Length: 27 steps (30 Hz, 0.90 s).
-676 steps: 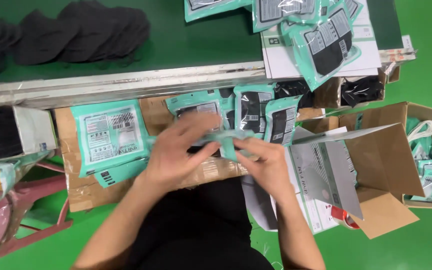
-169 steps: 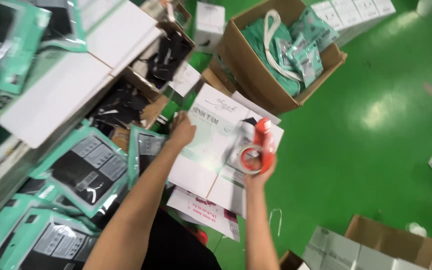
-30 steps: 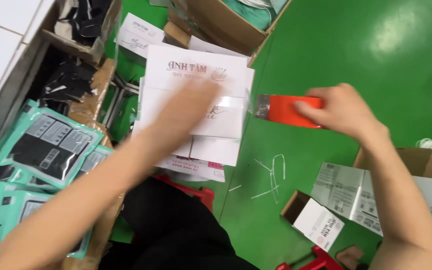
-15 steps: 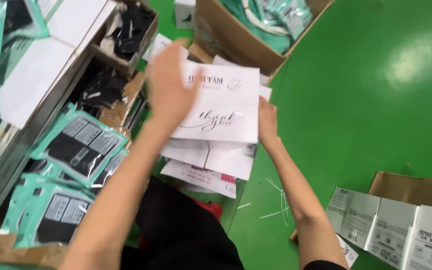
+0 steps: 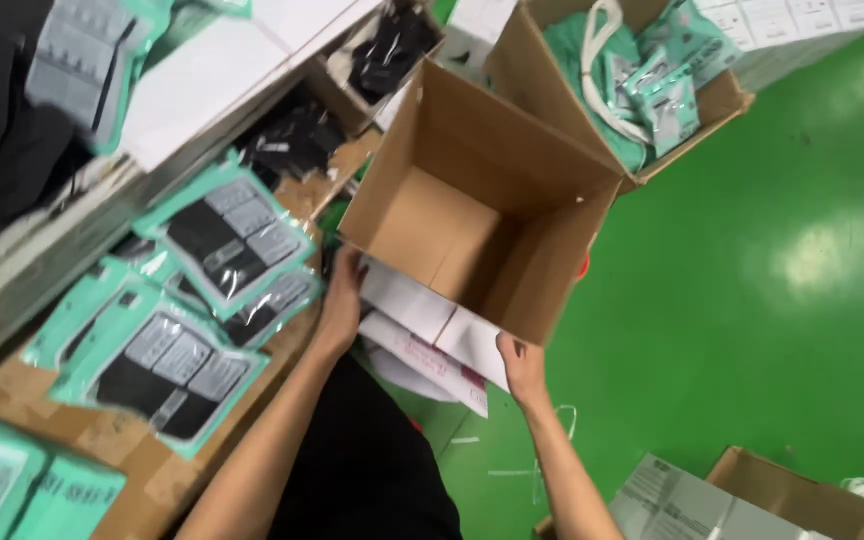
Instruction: Packing black face masks into plastic pouches and then into cardboard boxes.
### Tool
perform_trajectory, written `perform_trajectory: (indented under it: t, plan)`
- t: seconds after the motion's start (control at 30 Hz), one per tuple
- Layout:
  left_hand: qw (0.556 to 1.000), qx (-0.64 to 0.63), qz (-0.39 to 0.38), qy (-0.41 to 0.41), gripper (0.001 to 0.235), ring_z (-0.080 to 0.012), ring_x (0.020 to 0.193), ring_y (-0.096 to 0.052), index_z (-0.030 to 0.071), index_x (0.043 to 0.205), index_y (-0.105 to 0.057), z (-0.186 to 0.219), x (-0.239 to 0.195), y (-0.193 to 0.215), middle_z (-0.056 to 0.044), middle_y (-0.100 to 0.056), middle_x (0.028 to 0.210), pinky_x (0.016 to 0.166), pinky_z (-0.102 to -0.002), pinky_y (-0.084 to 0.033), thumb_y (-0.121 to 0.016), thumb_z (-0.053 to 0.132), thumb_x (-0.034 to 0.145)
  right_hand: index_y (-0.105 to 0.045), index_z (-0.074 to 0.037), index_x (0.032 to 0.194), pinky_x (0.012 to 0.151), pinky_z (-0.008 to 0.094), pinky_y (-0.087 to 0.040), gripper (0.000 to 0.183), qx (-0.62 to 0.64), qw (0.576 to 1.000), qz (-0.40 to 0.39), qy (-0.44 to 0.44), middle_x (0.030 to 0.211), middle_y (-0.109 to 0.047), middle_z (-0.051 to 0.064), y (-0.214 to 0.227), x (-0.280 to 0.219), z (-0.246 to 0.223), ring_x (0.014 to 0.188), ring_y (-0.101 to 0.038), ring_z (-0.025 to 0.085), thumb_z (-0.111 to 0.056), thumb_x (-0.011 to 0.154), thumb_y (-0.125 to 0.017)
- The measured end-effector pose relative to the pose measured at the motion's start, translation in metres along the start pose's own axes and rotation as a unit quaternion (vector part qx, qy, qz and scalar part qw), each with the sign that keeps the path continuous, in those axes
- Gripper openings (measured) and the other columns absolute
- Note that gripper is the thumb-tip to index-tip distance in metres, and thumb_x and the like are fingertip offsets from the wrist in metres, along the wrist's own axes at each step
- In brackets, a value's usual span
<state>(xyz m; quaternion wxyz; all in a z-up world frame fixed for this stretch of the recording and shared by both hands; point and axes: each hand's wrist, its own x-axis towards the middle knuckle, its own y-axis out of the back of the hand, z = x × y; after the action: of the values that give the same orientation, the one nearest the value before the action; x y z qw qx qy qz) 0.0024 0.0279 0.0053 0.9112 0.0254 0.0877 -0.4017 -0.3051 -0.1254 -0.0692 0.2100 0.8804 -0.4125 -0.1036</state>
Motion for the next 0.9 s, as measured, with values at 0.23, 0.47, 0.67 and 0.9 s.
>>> perform_trajectory:
  t: [0.23, 0.47, 0.67, 0.9]
  plan:
    - [0.981, 0.065, 0.084, -0.161, 0.075, -0.0284, 0.151, -0.034, 0.001, 0.156, -0.031, -0.046, 0.023, -0.016, -0.02, -0.04, 0.16, 0.124, -0.04, -0.026, -0.068, 0.024, 0.095, -0.047, 0.009, 0.15, 0.113, 0.049, -0.034, 0.053, -0.249, 0.961, 0.1, 0.066, 0.149, -0.048, 0.031, 0.049, 0.001, 0.01, 0.138, -0.046, 0.039, -0.015, 0.105, -0.064]
    - [0.79, 0.329, -0.152, -0.494, 0.091, -0.0361, 0.139, -0.045, 0.006, 0.145, -0.047, 0.156, 0.005, -0.053, -0.018, -0.056, 0.141, 0.119, -0.054, -0.031, -0.079, 0.049, 0.073, -0.042, -0.004, 0.148, 0.122, 0.052, -0.027, 0.085, -0.41, 0.863, -0.014, 0.295, 0.146, -0.044, 0.016, 0.085, 0.071, -0.19, 0.141, -0.044, 0.04, -0.001, 0.071, -0.076]
    - [0.702, 0.553, -0.33, -0.303, 0.045, -0.0206, 0.134, -0.051, 0.014, 0.12, -0.06, 0.081, -0.03, -0.03, -0.006, -0.061, 0.127, 0.138, -0.035, -0.022, -0.042, 0.055, 0.117, -0.058, -0.009, 0.136, 0.117, 0.044, -0.039, 0.042, -0.335, 0.898, 0.124, 0.257, 0.132, -0.051, 0.01, 0.045, 0.042, -0.068, 0.123, -0.049, 0.027, 0.001, 0.095, -0.062]
    - [0.893, 0.206, 0.255, -0.307, 0.077, -0.0366, 0.136, -0.051, 0.002, 0.146, -0.045, 0.05, -0.135, 0.1, -0.02, -0.053, 0.145, 0.114, -0.051, -0.039, -0.078, 0.021, 0.078, -0.06, 0.009, 0.107, 0.079, 0.032, -0.051, 0.02, 0.127, 0.984, 0.106, -0.071, 0.092, -0.068, 0.008, -0.057, -0.009, 0.018, 0.081, -0.059, 0.015, -0.009, 0.104, -0.065]
